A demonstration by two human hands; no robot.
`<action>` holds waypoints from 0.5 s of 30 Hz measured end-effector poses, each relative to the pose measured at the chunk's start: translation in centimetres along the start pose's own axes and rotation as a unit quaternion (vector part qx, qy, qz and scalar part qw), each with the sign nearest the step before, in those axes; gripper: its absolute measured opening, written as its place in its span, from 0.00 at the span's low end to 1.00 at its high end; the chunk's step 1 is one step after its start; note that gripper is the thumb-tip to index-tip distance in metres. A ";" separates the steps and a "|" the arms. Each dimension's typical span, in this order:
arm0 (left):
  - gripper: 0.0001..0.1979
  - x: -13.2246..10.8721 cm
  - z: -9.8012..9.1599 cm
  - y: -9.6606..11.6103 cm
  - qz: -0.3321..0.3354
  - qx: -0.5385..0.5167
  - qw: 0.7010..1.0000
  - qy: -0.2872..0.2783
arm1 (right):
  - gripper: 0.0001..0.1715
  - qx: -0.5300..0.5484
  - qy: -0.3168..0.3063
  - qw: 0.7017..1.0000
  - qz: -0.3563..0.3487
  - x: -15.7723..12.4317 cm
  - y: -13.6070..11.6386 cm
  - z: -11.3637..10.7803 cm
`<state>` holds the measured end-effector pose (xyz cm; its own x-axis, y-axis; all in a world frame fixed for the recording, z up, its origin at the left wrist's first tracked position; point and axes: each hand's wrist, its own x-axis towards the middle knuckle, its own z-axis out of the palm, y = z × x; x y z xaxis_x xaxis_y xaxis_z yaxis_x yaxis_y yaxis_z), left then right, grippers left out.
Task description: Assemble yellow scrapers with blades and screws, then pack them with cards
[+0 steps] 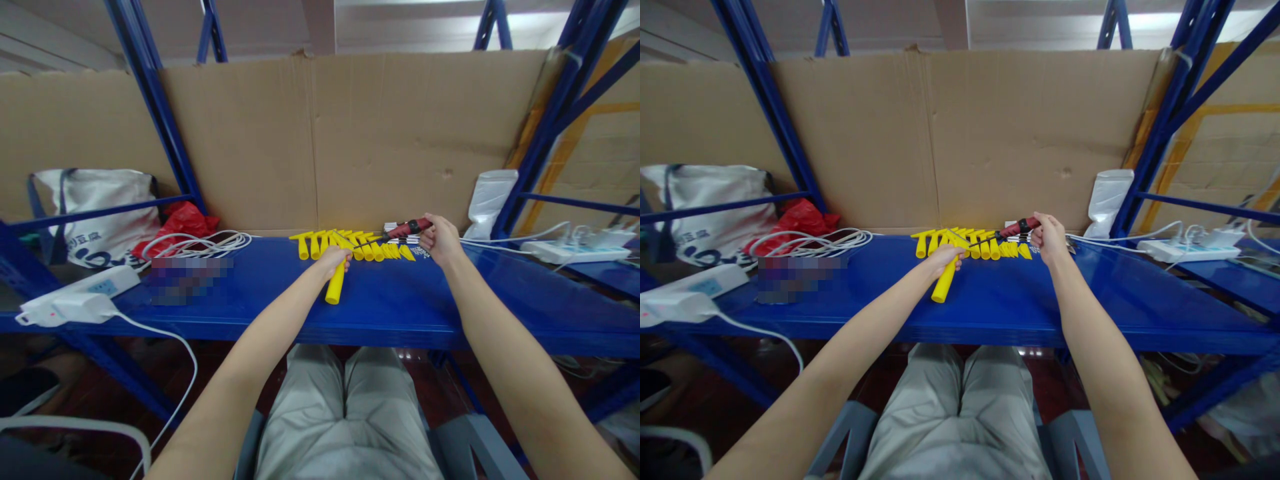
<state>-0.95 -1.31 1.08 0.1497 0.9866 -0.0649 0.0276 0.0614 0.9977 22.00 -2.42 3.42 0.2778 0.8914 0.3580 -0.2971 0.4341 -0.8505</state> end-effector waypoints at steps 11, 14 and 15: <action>0.11 0.1 -0.1 0.0 0.001 0.001 1.000 0.010 | 0.21 0.004 -0.062 0.998 -0.010 -0.4 -0.5 0.4; 0.11 0.1 -0.1 0.0 0.002 0.005 1.000 0.014 | 0.23 -0.011 -0.040 0.999 -0.015 -0.3 -0.3 0.3; 0.11 0.1 -0.1 0.0 0.003 0.006 1.000 0.014 | 0.24 -0.012 -0.030 0.999 -0.016 -0.3 -0.2 0.3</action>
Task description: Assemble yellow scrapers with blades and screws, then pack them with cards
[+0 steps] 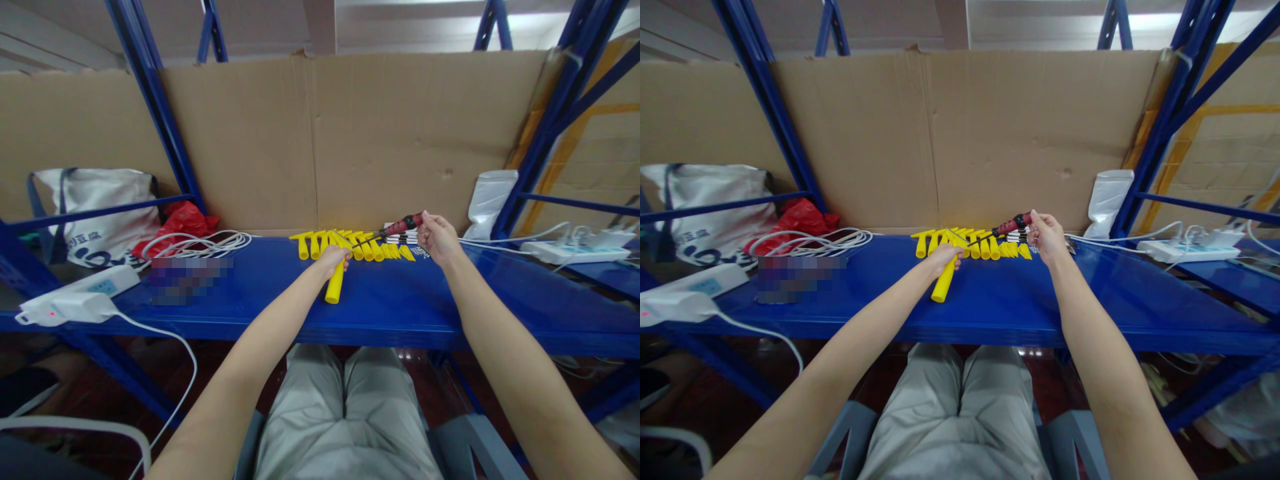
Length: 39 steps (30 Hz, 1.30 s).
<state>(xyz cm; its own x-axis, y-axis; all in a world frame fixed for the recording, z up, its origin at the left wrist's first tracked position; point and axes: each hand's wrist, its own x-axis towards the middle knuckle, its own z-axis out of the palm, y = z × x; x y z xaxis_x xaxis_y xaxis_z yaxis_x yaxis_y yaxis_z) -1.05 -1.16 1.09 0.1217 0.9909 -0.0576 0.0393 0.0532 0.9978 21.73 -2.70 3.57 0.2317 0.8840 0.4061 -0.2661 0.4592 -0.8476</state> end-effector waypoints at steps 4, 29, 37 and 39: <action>0.11 0.0 0.0 0.0 0.008 0.000 1.000 -0.001 | 0.27 0.004 0.020 1.000 0.012 0.0 0.2 0.1; 0.11 -0.1 -0.1 0.1 0.012 0.000 1.000 0.010 | 0.22 -0.042 0.080 0.996 -0.014 0.3 0.7 0.1; 0.11 -0.2 -0.1 0.2 0.012 0.001 1.000 0.018 | 0.20 -0.022 0.029 0.999 -0.006 0.1 0.3 0.2; 0.11 -0.2 -0.1 0.2 0.010 0.001 1.000 0.019 | 0.19 -0.015 0.011 1.000 -0.001 -0.1 0.1 0.3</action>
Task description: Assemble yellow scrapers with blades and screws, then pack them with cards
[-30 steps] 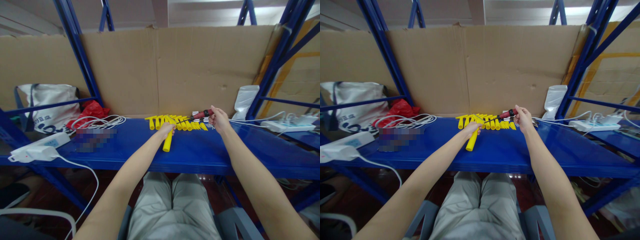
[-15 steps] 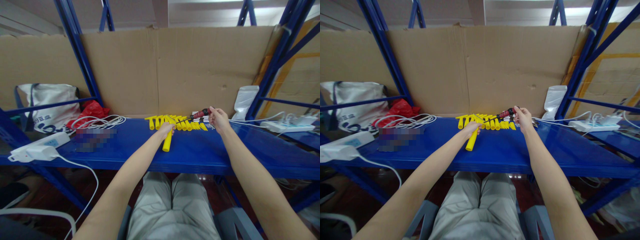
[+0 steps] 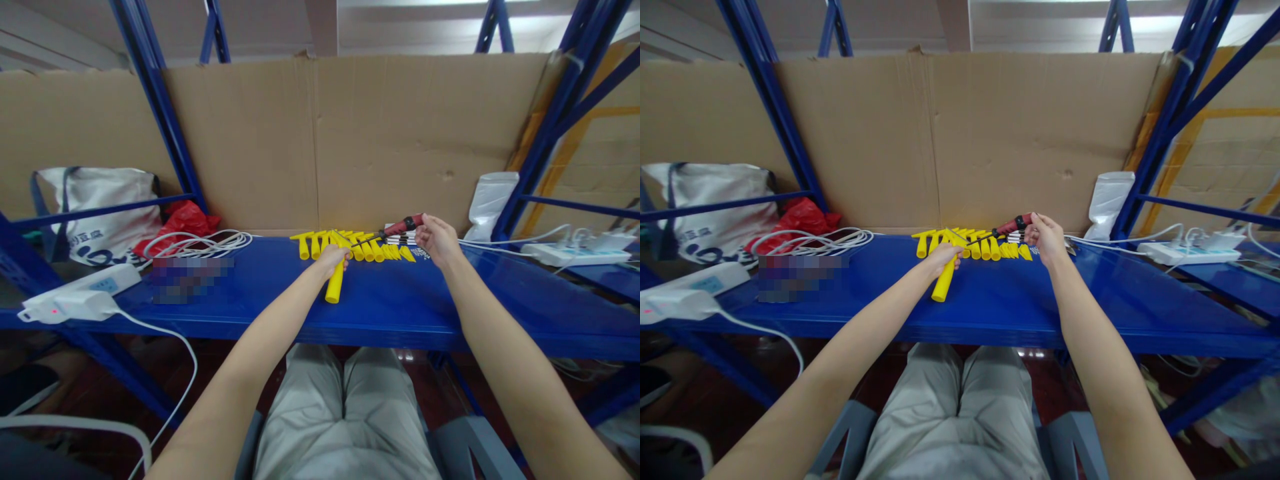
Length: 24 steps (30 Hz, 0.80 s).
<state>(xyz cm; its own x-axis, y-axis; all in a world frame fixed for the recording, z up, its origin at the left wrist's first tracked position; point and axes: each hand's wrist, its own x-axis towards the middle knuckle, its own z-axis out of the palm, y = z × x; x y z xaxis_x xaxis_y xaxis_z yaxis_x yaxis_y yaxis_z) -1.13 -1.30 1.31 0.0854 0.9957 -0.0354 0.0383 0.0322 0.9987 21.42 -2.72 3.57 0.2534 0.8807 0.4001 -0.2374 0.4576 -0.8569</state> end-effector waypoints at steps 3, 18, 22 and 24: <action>0.11 0.1 0.0 -0.1 -0.002 -0.003 1.000 0.009 | 0.19 -0.005 -0.010 1.000 -0.001 0.0 0.0 0.0; 0.09 0.1 0.0 -0.1 0.005 0.011 1.000 0.009 | 0.22 -0.005 0.032 0.999 0.011 0.3 0.4 -0.2; 0.10 0.0 0.0 0.0 0.004 0.014 1.000 0.014 | 0.21 0.027 -0.009 0.999 0.027 0.1 -0.1 -0.1; 0.10 0.0 0.0 0.0 0.004 0.013 1.000 0.013 | 0.20 0.042 -0.015 0.998 0.039 0.0 -0.3 0.0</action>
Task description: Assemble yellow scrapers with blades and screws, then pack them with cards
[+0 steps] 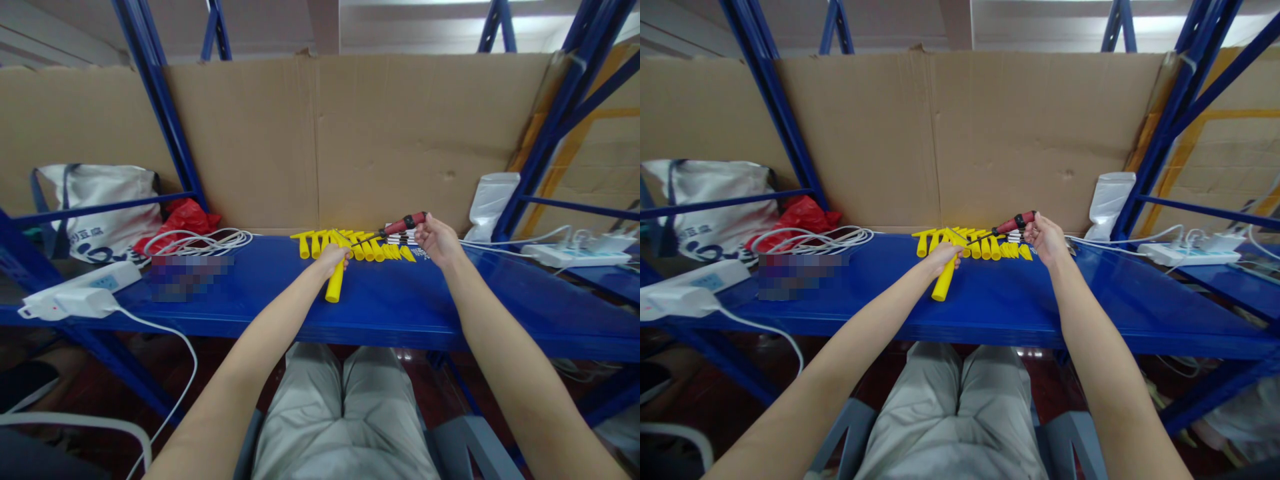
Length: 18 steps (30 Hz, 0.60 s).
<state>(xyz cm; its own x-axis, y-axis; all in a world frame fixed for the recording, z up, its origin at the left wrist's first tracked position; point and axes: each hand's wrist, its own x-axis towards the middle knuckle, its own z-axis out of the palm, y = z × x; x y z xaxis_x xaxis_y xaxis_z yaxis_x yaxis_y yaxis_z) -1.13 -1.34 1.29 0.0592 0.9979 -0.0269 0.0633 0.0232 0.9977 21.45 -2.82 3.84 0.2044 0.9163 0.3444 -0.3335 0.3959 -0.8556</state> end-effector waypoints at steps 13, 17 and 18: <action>0.10 -0.1 0.0 0.2 -0.008 0.004 1.000 0.004 | 0.17 0.025 0.037 0.999 0.027 0.3 0.1 -0.2; 0.10 0.0 0.0 0.1 -0.006 -0.001 1.000 0.000 | 0.16 -0.005 0.022 1.000 0.002 0.3 0.3 -0.3; 0.10 0.0 0.0 0.1 -0.006 -0.001 1.000 -0.002 | 0.15 -0.010 0.013 1.000 -0.004 0.2 0.3 -0.3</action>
<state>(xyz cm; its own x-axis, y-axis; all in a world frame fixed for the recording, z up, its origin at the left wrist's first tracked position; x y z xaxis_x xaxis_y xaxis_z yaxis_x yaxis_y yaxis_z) -1.10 -1.36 1.39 0.0616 0.9973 -0.0392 0.0621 0.0353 0.9974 21.72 -2.51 3.56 0.2304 0.9110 0.3420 -0.3126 0.4022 -0.8605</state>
